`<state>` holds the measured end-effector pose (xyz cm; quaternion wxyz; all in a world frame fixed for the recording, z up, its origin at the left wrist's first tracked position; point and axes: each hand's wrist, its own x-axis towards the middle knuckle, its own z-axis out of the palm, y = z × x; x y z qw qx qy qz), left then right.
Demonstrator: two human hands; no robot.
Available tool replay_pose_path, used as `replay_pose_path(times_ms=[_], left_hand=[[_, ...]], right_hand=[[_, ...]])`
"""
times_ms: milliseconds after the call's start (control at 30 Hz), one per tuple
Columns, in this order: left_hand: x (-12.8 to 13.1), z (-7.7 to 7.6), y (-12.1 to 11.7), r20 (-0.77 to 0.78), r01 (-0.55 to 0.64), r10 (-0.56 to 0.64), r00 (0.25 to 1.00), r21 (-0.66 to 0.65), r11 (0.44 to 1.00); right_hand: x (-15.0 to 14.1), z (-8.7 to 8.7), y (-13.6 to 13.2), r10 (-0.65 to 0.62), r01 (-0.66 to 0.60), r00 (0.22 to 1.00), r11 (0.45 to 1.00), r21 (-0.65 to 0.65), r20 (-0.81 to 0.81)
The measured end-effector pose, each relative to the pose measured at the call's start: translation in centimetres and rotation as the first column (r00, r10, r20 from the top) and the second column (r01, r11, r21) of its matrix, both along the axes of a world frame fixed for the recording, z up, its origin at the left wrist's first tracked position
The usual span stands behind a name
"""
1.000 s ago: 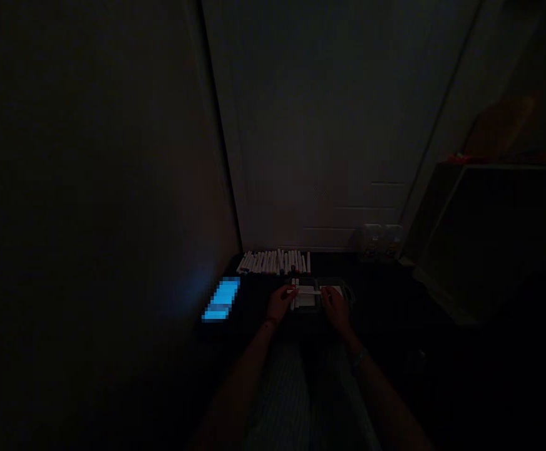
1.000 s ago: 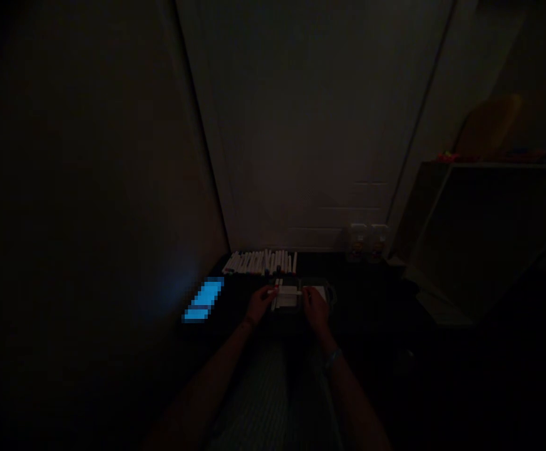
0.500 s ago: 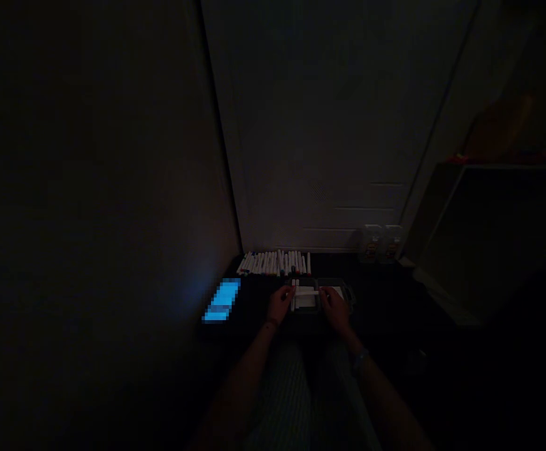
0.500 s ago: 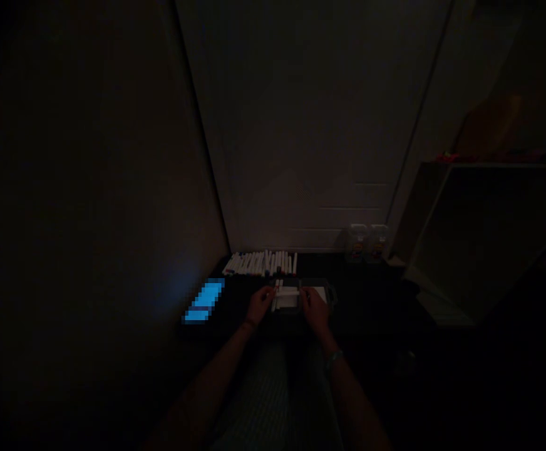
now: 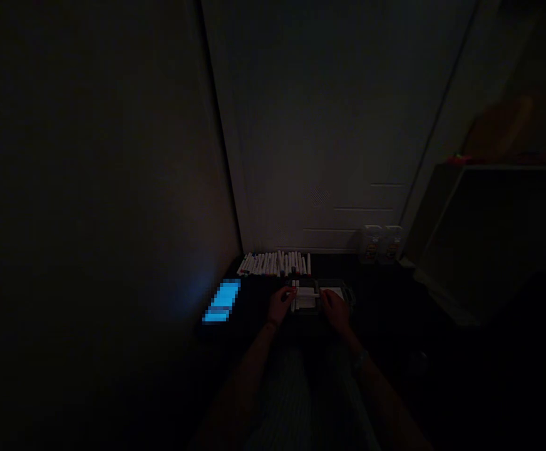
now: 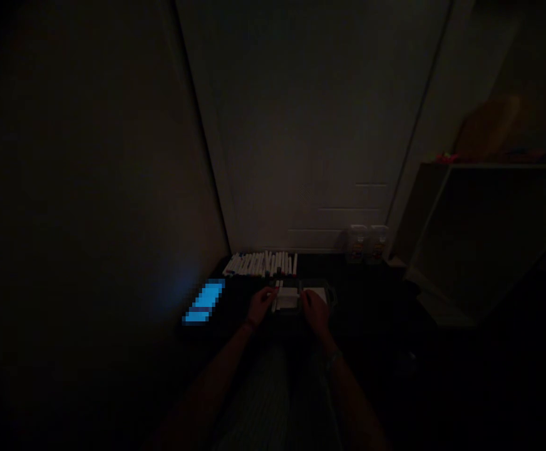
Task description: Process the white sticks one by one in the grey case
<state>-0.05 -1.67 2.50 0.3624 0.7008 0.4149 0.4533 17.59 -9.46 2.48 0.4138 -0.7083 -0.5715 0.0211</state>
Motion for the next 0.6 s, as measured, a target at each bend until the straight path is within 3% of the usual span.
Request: replay_pose_path(times_ms=[600], left_hand=[[-0.02, -0.55, 0.37, 0.002, 0.026, -0.026, 1.000, 0.018, 0.999]], right_hand=[[-0.09, 0.27, -0.21, 0.043, -0.038, 0.995, 0.997, 0.060, -0.085]])
